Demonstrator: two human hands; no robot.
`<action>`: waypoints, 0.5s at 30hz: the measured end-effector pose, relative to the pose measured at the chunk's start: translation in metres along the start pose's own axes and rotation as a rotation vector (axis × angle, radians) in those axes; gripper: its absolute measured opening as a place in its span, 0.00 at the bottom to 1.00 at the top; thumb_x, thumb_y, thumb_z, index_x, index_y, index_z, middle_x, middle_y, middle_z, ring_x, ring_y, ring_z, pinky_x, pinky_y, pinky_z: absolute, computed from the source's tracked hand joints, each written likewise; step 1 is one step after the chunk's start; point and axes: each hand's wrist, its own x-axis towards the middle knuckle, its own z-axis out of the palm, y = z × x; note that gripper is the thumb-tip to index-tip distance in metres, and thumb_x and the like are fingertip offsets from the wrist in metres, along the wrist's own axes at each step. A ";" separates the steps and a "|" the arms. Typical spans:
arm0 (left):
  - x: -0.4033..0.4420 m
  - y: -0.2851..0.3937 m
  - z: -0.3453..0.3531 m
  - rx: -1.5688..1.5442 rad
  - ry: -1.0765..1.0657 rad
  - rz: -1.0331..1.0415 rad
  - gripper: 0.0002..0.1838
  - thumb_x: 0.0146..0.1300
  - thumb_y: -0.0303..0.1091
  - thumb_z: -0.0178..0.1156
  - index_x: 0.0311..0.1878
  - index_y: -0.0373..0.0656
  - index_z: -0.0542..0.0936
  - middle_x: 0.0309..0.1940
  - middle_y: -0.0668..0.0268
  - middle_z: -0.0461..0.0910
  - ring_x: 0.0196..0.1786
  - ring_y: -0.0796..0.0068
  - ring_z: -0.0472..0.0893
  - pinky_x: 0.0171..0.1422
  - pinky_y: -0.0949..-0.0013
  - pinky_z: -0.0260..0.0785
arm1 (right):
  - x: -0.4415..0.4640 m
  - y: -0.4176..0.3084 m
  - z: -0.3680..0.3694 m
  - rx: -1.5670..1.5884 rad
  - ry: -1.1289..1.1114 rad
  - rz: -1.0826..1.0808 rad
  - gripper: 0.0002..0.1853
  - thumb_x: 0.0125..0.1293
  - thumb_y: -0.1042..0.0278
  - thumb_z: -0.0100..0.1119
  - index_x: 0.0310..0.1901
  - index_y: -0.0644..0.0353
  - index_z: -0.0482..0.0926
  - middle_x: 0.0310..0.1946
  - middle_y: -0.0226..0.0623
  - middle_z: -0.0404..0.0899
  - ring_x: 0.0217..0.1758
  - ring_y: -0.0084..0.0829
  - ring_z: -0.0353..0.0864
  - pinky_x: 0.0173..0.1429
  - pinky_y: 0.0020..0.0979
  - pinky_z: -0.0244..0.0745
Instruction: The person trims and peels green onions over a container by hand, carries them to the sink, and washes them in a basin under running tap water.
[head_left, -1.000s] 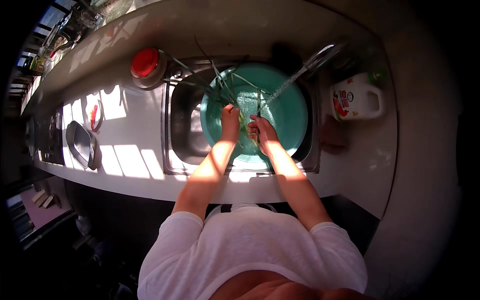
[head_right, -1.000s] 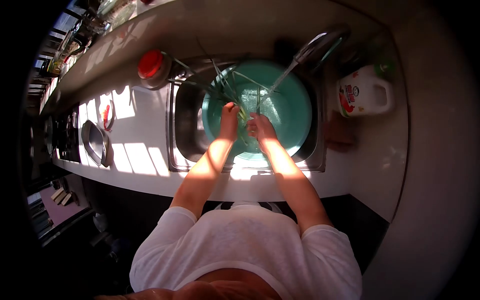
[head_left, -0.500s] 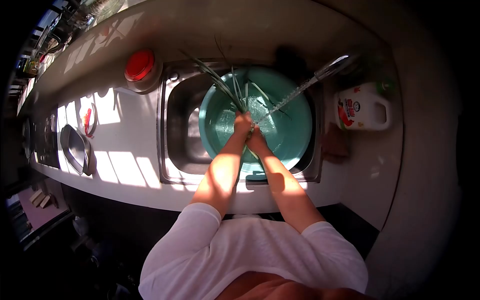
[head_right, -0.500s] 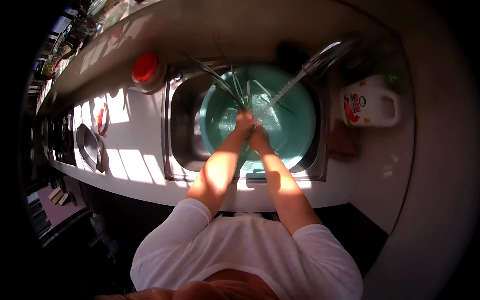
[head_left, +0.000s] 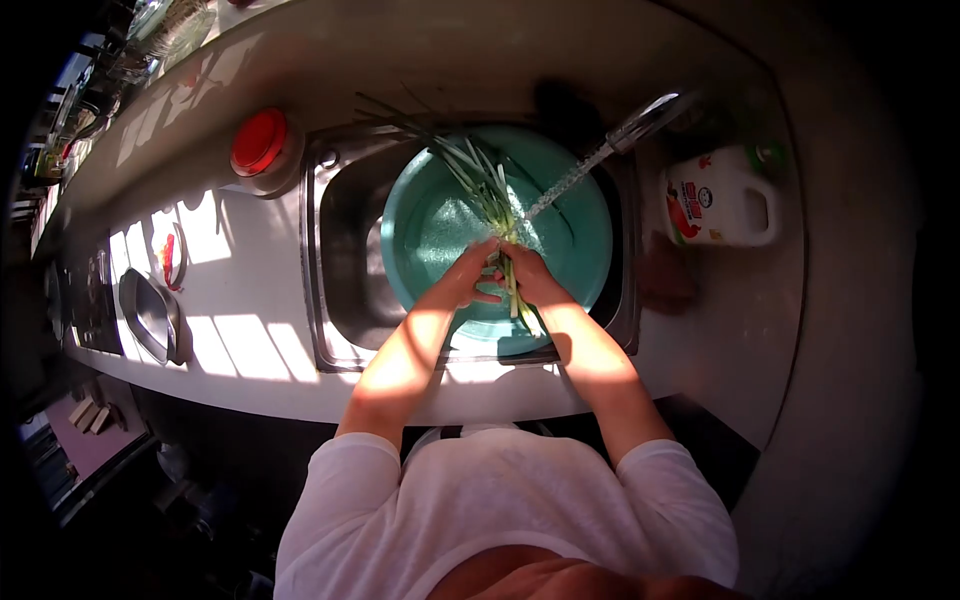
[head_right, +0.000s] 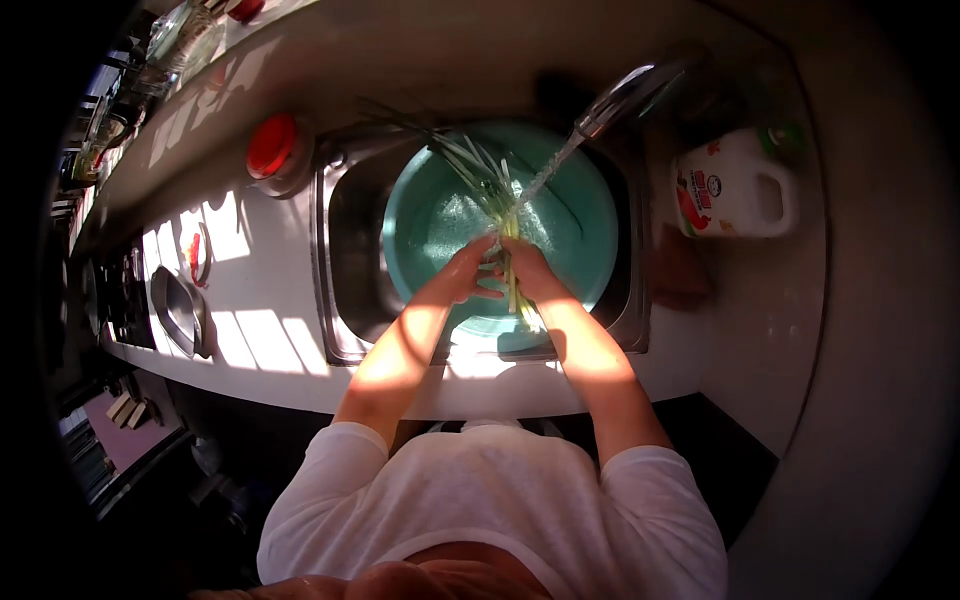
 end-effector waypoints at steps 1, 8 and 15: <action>-0.004 -0.007 0.004 0.003 0.000 -0.001 0.27 0.59 0.57 0.49 0.52 0.45 0.67 0.47 0.58 0.71 0.48 0.59 0.74 0.45 0.45 0.70 | -0.008 0.021 0.016 -0.053 -0.014 -0.043 0.13 0.65 0.64 0.42 0.45 0.62 0.68 0.28 0.37 0.74 0.23 0.27 0.75 0.22 0.30 0.72; -0.014 -0.029 -0.005 -0.056 -0.086 -0.153 0.19 0.62 0.52 0.48 0.49 0.51 0.67 0.38 0.64 0.74 0.35 0.72 0.77 0.35 0.62 0.76 | -0.026 0.022 0.038 -0.105 -0.057 0.200 0.15 0.68 0.59 0.40 0.47 0.59 0.68 0.30 0.36 0.74 0.24 0.28 0.75 0.24 0.32 0.74; -0.041 -0.016 0.014 -0.288 -0.109 0.143 0.20 0.60 0.47 0.55 0.46 0.44 0.67 0.30 0.64 0.72 0.19 0.75 0.72 0.18 0.75 0.67 | -0.019 0.020 0.035 -0.874 0.240 -0.564 0.24 0.67 0.59 0.41 0.60 0.64 0.57 0.53 0.52 0.64 0.57 0.42 0.65 0.59 0.36 0.62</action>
